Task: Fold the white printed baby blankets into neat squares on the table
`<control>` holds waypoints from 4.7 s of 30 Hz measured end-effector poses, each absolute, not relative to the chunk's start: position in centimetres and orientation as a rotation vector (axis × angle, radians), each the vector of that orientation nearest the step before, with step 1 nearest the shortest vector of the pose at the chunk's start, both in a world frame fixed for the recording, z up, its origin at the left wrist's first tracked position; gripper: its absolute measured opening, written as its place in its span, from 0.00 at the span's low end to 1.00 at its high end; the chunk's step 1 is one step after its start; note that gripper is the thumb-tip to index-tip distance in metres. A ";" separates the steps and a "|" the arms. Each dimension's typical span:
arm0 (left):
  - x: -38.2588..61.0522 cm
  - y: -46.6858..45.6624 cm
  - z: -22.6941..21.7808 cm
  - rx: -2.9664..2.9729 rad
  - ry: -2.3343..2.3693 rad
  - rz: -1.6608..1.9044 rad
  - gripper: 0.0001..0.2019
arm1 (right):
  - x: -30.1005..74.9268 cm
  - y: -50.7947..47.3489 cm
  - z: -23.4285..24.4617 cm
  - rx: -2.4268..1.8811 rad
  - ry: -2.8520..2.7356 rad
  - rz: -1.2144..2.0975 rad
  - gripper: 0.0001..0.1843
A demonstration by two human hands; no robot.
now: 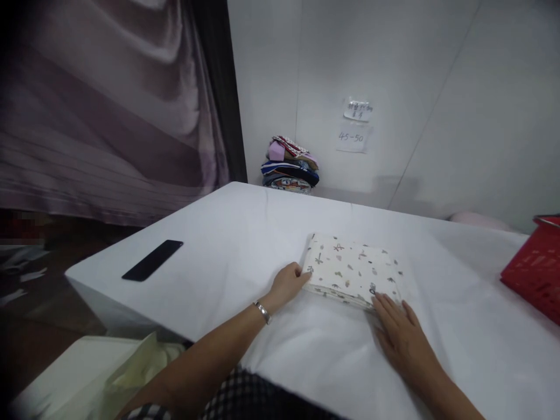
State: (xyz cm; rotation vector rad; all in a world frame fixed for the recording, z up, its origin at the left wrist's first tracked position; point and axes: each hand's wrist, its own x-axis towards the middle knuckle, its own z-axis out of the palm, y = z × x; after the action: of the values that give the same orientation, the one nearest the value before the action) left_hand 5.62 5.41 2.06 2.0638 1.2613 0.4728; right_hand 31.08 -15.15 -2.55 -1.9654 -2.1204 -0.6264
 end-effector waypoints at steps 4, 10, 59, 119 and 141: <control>5.8 5.8 2.1 2.144 1.262 0.345 0.19 | 29.4 -14.8 -2.8 -1.958 -2.033 -0.642 0.33; 6.2 5.9 2.4 2.146 1.347 0.265 0.14 | 29.9 -15.1 -2.4 -1.991 -2.027 -0.526 0.30; 7.8 3.6 0.5 2.537 0.734 0.798 0.12 | 27.1 -9.1 -1.6 -1.755 -1.559 -0.150 0.13; 8.5 3.2 -0.5 2.850 0.633 0.977 0.05 | 25.5 -8.8 -0.7 -1.698 -1.721 -0.426 0.11; 8.4 3.3 -0.7 2.822 0.668 0.927 0.09 | 25.8 -8.7 -1.0 -1.745 -1.780 -0.352 0.15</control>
State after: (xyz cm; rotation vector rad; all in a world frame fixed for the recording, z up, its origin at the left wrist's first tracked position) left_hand 8.39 3.30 -0.68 2.8217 0.6678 0.9269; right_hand 25.83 -8.69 -0.99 -1.7450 -1.7804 -0.3517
